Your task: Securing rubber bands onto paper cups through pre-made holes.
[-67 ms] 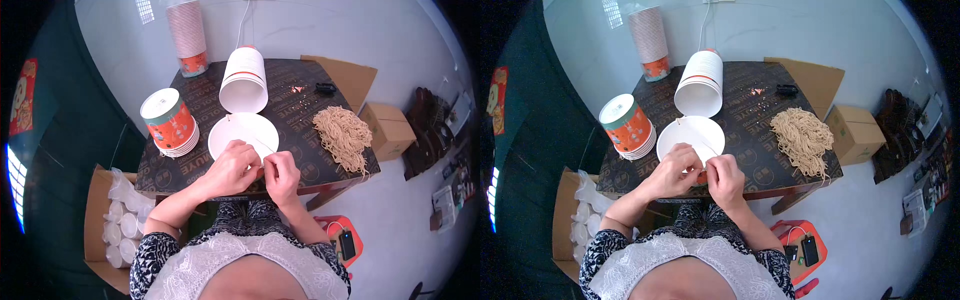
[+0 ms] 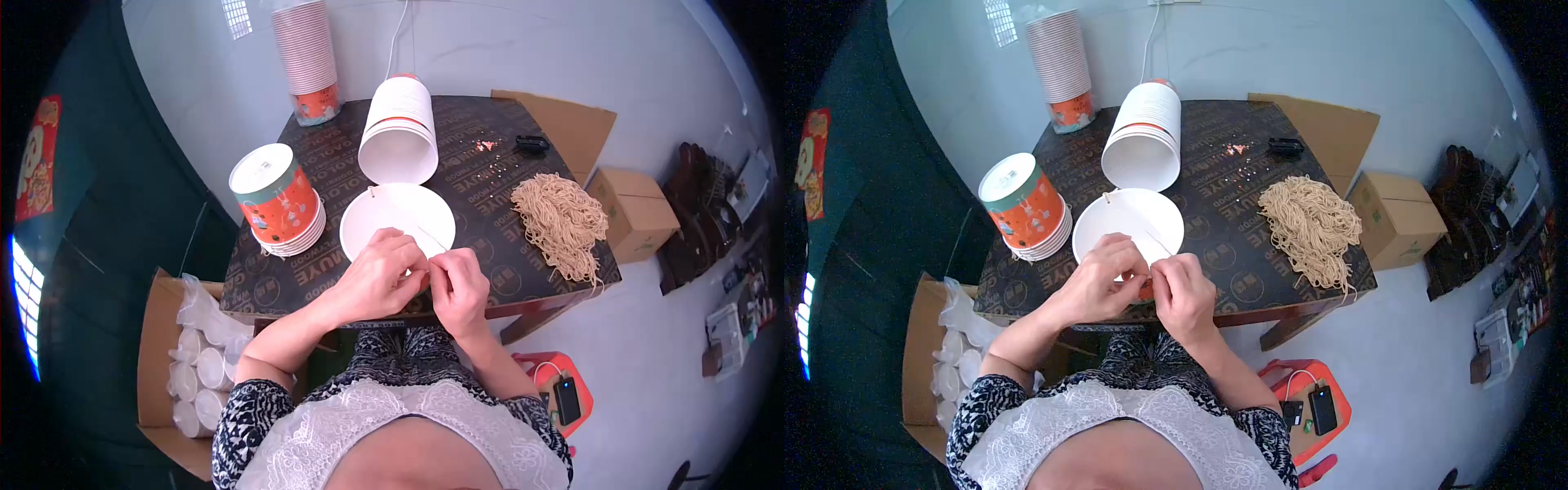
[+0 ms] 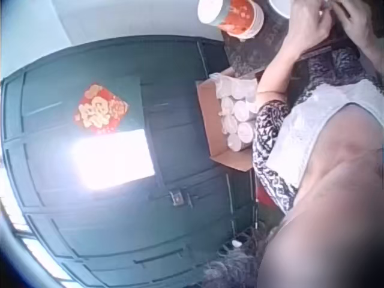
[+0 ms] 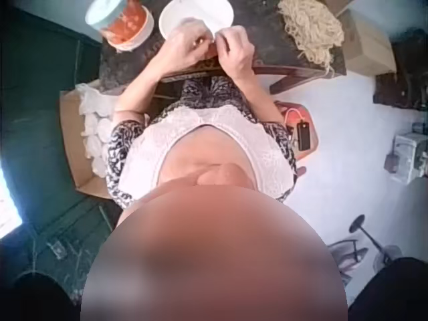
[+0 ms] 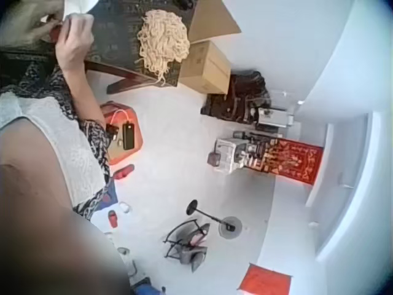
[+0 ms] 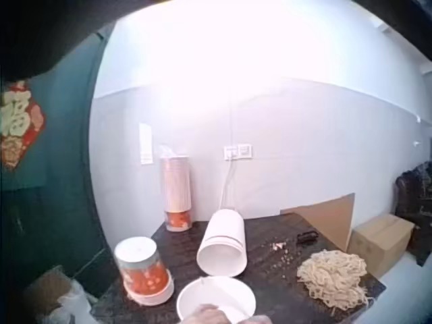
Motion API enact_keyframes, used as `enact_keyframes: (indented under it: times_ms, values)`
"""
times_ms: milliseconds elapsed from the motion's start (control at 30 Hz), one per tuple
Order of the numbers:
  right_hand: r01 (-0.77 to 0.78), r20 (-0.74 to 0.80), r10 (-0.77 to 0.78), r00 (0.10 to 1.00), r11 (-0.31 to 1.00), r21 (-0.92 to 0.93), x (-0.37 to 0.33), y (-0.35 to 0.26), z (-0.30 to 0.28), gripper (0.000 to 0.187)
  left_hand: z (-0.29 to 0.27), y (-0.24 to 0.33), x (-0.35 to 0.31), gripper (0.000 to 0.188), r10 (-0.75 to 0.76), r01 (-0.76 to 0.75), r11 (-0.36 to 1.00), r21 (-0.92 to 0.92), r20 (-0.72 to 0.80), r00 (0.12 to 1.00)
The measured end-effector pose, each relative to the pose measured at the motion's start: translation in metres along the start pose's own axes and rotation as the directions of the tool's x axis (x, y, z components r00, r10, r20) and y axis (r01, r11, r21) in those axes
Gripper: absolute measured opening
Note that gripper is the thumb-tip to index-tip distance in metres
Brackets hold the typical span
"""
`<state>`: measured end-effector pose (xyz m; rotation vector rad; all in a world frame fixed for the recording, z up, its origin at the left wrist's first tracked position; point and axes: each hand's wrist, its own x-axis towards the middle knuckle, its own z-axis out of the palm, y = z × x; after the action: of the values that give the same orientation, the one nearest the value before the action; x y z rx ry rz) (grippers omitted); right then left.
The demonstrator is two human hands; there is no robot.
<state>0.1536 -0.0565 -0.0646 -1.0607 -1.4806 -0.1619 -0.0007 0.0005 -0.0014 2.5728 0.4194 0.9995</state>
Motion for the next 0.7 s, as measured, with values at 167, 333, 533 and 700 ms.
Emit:
enact_keyframes:
  times_ms: [167, 333, 533, 700]
  values:
    - [-0.054, 0.047, 0.051, 0.998, 0.996, 0.074, 0.003, -0.009, -0.01, 0.013, 0.002, 0.003, 0.003, 0.008, -0.06, 0.057, 0.996, -0.064, -0.043, 0.997]
    - [-0.181, 0.074, 0.171, 0.983, 0.97, 0.163, 0.001, -0.009, -0.01, 0.01, 0.003, 0.002, 0.003, 0.008, -0.101, 0.098, 0.992, -0.078, -0.038, 0.994]
    - [-0.427, 0.196, 0.38, 0.904, 0.782, 0.453, -0.005, -0.007, -0.011, 0.002, 0.007, -0.003, 0.004, 0.009, -0.036, 0.036, 0.999, 0.0, -0.065, 0.997]
    - [-0.622, 0.326, 0.549, 0.769, 0.528, 0.579, -0.004, -0.01, -0.015, 0.006, 0.004, -0.004, 0.001, 0.012, 0.016, -0.015, 0.999, 0.048, -0.035, 0.999]
